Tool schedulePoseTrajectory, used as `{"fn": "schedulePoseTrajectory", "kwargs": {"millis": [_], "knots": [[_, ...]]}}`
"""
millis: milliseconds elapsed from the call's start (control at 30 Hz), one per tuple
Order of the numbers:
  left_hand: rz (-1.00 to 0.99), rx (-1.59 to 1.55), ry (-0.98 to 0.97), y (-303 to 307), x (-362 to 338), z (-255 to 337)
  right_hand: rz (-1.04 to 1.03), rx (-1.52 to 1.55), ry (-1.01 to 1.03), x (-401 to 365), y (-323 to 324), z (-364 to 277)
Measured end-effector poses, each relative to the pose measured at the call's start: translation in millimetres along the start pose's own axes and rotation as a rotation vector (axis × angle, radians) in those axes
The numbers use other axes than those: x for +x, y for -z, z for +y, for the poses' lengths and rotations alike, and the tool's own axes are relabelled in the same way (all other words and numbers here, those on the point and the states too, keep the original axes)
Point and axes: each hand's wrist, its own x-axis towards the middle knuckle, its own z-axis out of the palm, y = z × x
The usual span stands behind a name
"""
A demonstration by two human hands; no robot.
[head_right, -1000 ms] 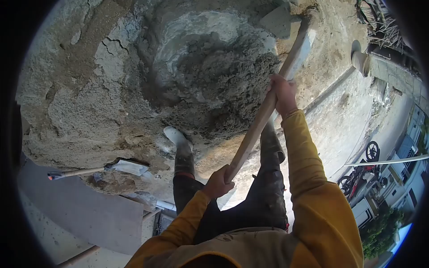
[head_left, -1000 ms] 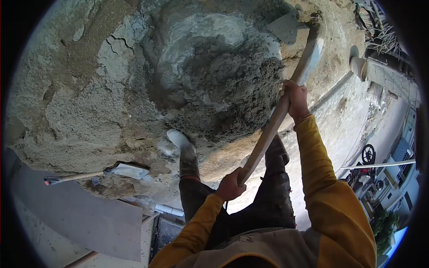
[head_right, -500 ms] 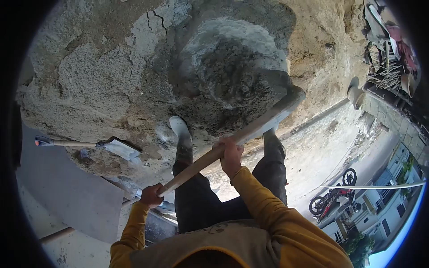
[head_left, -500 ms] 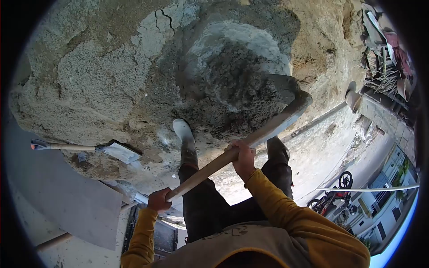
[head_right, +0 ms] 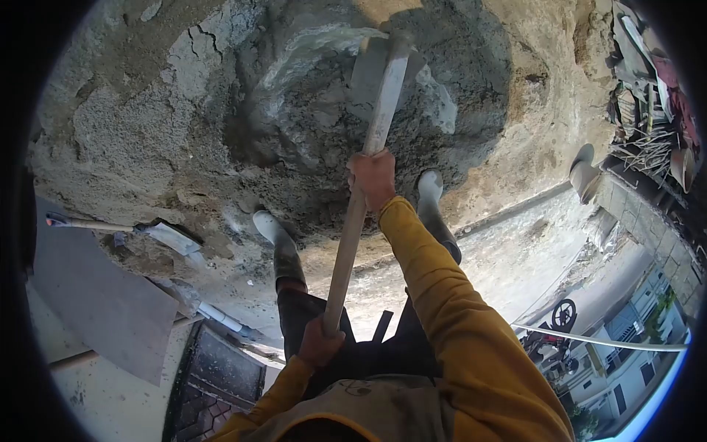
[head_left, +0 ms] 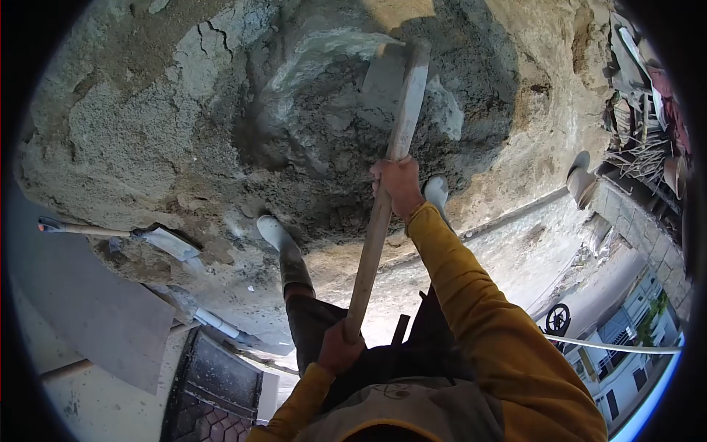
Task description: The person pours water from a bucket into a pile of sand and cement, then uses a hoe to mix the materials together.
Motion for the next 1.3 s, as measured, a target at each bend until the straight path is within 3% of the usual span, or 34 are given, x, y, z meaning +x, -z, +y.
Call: {"fn": "schedulePoseTrajectory", "kwargs": {"millis": [100, 167, 233, 267, 367, 433, 533, 600, 700, 767, 833, 867, 933, 967, 1000, 1033, 1133, 1300], "knots": [[0.187, 0.044, -0.279, -20, 80, -17, 0.004, -0.03, 0.211, 41, 11, -37], [0.198, 0.049, -0.285, -9, 114, -8, 0.04, -0.086, 0.206, 67, 3, -34], [0.131, -0.086, -0.184, -20, 87, -25, 0.028, -0.18, 0.129, 73, -15, -15], [0.057, -0.076, 0.031, -24, 58, -31, 0.015, -0.213, 0.04, 65, -17, 16], [0.003, -0.112, 0.019, -40, -20, -91, 0.068, -0.327, -0.05, -2, -21, 86], [-0.012, -0.12, -0.017, -44, -53, -110, 0.014, -0.267, -0.016, -53, -15, 92], [-0.015, -0.087, 0.054, -43, -61, -82, -0.05, -0.177, 0.033, -72, -12, 44], [0.01, 0.048, -0.123, -35, -6, -76, -0.052, -0.097, 0.187, -63, -21, -4], [0.125, -0.042, -0.382, -1, 125, -48, -0.059, -0.097, 0.466, -5, -43, -66], [0.157, 0.016, -0.407, 33, 214, -30, -0.001, -0.079, 0.593, 56, -69, -82], [0.194, -0.07, -0.435, 45, 244, -25, -0.063, -0.062, 0.558, 110, -89, -77], [0.2, -0.085, -0.42, 39, 234, -27, -0.074, -0.076, 0.544, 130, -97, -61], [0.138, -0.198, -0.16, 26, 194, -25, 0.062, -0.305, 0.275, 157, -108, -30], [0.126, -0.313, -0.168, 21, 175, -30, 0.031, -0.332, 0.258, 149, -108, -19], [0.132, -0.312, -0.214, 8, 157, -46, -0.004, -0.37, 0.241, 132, -105, -6], [0.055, -0.407, -0.077, 3, 129, -44, -0.022, -0.409, 0.216, 114, -101, 7], [-0.009, -0.438, 0.038, -26, 64, -61, -0.035, -0.384, 0.13, 78, -69, 59], [-0.13, -0.228, -0.005, -71, -52, -119, -0.105, -0.226, -0.004, -69, -24, 68]]}}
